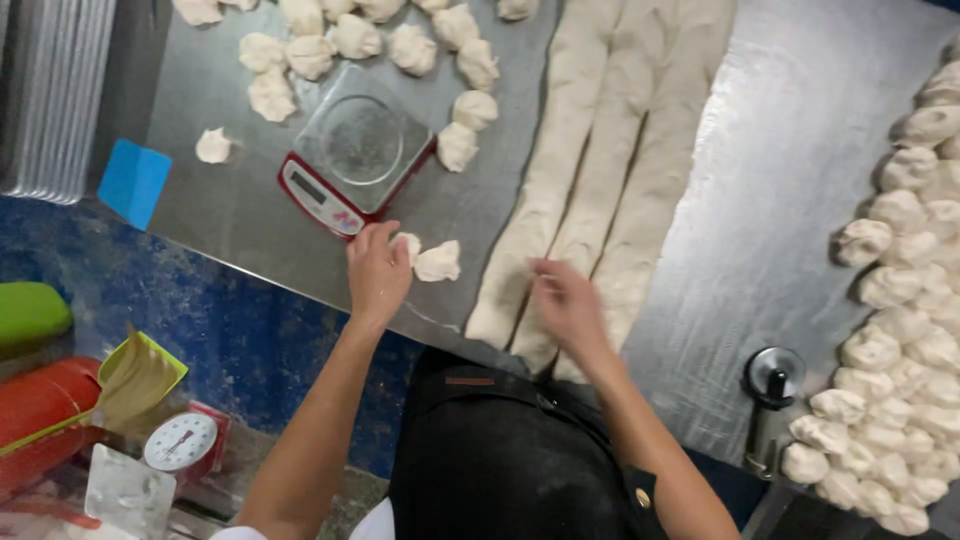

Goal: Portion and weigh small balls of dough from a long strip of dough on a metal work surface using a digital scale.

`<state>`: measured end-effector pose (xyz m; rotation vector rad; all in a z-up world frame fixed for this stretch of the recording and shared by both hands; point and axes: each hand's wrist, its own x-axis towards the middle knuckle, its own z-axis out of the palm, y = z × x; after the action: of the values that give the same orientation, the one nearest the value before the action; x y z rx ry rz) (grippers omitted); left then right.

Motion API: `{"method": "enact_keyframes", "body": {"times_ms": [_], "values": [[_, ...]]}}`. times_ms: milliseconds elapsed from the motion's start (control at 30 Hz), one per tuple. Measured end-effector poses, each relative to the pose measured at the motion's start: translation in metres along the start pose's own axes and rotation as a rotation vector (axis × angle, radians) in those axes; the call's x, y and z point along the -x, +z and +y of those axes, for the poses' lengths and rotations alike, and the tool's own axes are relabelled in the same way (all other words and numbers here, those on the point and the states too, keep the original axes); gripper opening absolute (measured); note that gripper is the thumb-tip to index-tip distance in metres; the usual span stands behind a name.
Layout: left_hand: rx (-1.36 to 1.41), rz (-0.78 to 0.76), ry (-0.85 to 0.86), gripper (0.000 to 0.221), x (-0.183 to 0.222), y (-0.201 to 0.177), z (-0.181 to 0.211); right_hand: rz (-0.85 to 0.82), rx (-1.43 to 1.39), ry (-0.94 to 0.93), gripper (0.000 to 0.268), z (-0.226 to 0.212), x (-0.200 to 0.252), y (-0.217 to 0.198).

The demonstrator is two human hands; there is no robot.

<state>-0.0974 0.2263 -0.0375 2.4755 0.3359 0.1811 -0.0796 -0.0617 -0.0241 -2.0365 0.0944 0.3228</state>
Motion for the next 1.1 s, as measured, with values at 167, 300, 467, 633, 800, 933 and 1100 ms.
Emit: {"method": "enact_keyframes", "body": {"times_ms": [167,300,467,633,800,933,1100], "values": [[0.422,-0.187,-0.338,0.031,0.007,0.01,-0.082,-0.057,0.228,-0.602,0.056,-0.055,-0.029,0.146],[1.17,-0.291,-0.65,0.032,-0.007,-0.02,-0.077,-0.414,0.344,-0.062,0.047,-0.069,-0.047,0.099],[1.482,-0.556,-0.774,0.054,-0.037,-0.04,0.011,-0.358,-0.64,0.093,0.031,-0.017,-0.006,-0.007],[1.796,-1.13,-0.755,0.048,-0.036,0.052,0.085,0.039,-1.02,0.199,0.032,0.011,0.05,-0.099],[1.184,-1.176,-0.919,0.009,-0.021,0.069,0.263,0.344,-1.109,0.237,0.038,0.091,0.095,-0.153],[0.792,-1.349,-0.526,0.014,0.021,0.183,0.266,0.686,-0.676,0.376,0.044,0.125,0.085,-0.219],[0.97,-1.012,-0.258,0.024,0.049,0.314,0.327,0.788,-0.268,0.232,0.035,0.199,0.029,-0.288]]}}
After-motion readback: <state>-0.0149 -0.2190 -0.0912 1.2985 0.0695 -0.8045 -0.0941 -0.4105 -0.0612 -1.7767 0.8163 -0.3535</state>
